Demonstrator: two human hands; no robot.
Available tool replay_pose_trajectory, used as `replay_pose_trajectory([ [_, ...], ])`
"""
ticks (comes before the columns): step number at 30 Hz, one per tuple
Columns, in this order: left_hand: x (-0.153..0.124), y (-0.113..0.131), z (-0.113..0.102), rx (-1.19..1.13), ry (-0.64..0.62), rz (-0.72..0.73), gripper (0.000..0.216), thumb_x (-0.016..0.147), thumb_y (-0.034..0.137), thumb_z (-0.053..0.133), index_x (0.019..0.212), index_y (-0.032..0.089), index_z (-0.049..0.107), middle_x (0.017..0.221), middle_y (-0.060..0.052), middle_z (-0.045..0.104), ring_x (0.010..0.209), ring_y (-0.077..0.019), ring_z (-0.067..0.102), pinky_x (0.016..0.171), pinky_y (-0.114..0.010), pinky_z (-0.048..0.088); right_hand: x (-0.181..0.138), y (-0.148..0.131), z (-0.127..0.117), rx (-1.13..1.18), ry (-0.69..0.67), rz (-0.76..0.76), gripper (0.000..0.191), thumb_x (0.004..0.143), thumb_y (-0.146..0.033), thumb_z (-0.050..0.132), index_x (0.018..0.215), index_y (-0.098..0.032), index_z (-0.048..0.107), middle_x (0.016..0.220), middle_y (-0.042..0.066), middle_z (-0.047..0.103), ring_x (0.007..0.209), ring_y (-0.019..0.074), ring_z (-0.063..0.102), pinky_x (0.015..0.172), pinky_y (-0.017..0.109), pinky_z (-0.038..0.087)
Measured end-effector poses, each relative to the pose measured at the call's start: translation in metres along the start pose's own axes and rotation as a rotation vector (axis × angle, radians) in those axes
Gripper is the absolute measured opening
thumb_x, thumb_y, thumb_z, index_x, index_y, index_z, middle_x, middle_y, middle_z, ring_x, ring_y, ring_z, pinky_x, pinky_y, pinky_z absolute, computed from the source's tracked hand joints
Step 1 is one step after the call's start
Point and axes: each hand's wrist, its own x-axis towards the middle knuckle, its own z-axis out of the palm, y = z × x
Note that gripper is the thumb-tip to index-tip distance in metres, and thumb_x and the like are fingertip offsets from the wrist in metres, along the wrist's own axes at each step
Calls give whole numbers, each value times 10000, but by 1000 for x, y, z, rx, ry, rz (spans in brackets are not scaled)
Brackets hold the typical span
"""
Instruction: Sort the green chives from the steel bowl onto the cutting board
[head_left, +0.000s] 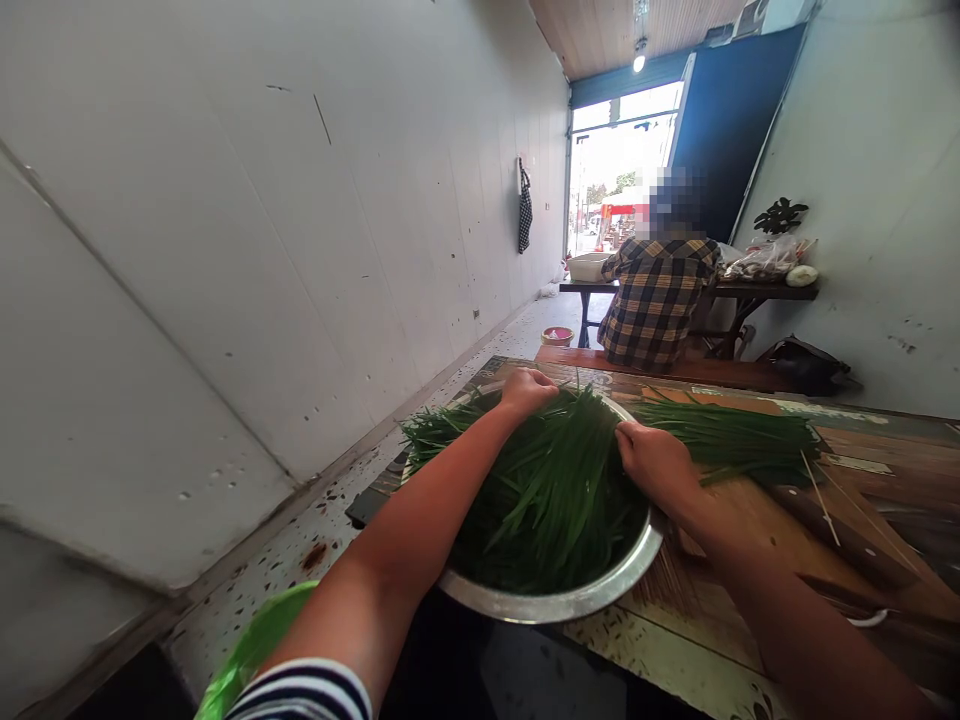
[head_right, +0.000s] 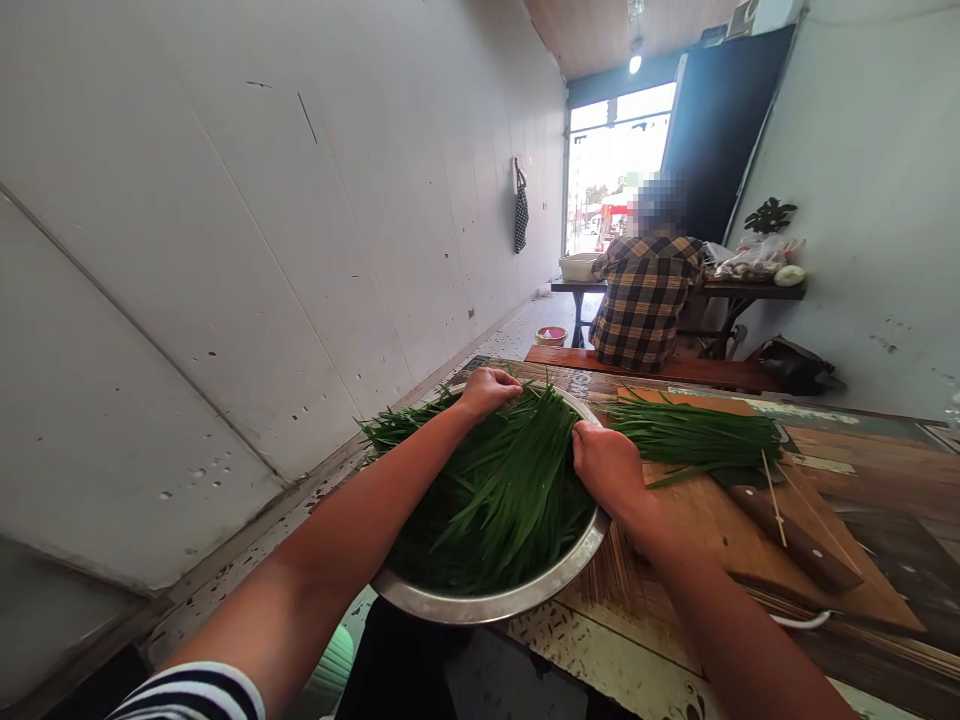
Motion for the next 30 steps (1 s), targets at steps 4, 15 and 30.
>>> replay_pose_trajectory([
  [4, 1, -1, 1, -42, -9, -14, 215, 652, 244, 665, 792, 86, 706, 640, -58, 647, 537, -104, 562, 557, -239, 483, 0, 0, 0, -6, -12, 4, 361, 911, -311, 315, 902, -193, 657, 856, 74, 708, 729, 172, 630, 552, 271, 254],
  [15, -4, 5, -3, 79, 15, 102, 203, 637, 226, 664, 792, 112, 728, 664, -44, 676, 631, -125, 595, 614, -220, 470, 1, 0, 1, -11, -14, 1, 357, 910, -301, 315, 855, -191, 650, 859, 71, 706, 717, 161, 623, 543, 265, 240],
  [30, -1, 10, -29, 431, -58, 139, 139, 659, 229, 680, 762, 163, 746, 722, -43, 693, 735, -159, 607, 688, -228, 460, 1, -1, 0, -12, -23, 25, 351, 911, -311, 316, 909, -189, 644, 852, 73, 704, 703, 162, 621, 546, 265, 262],
])
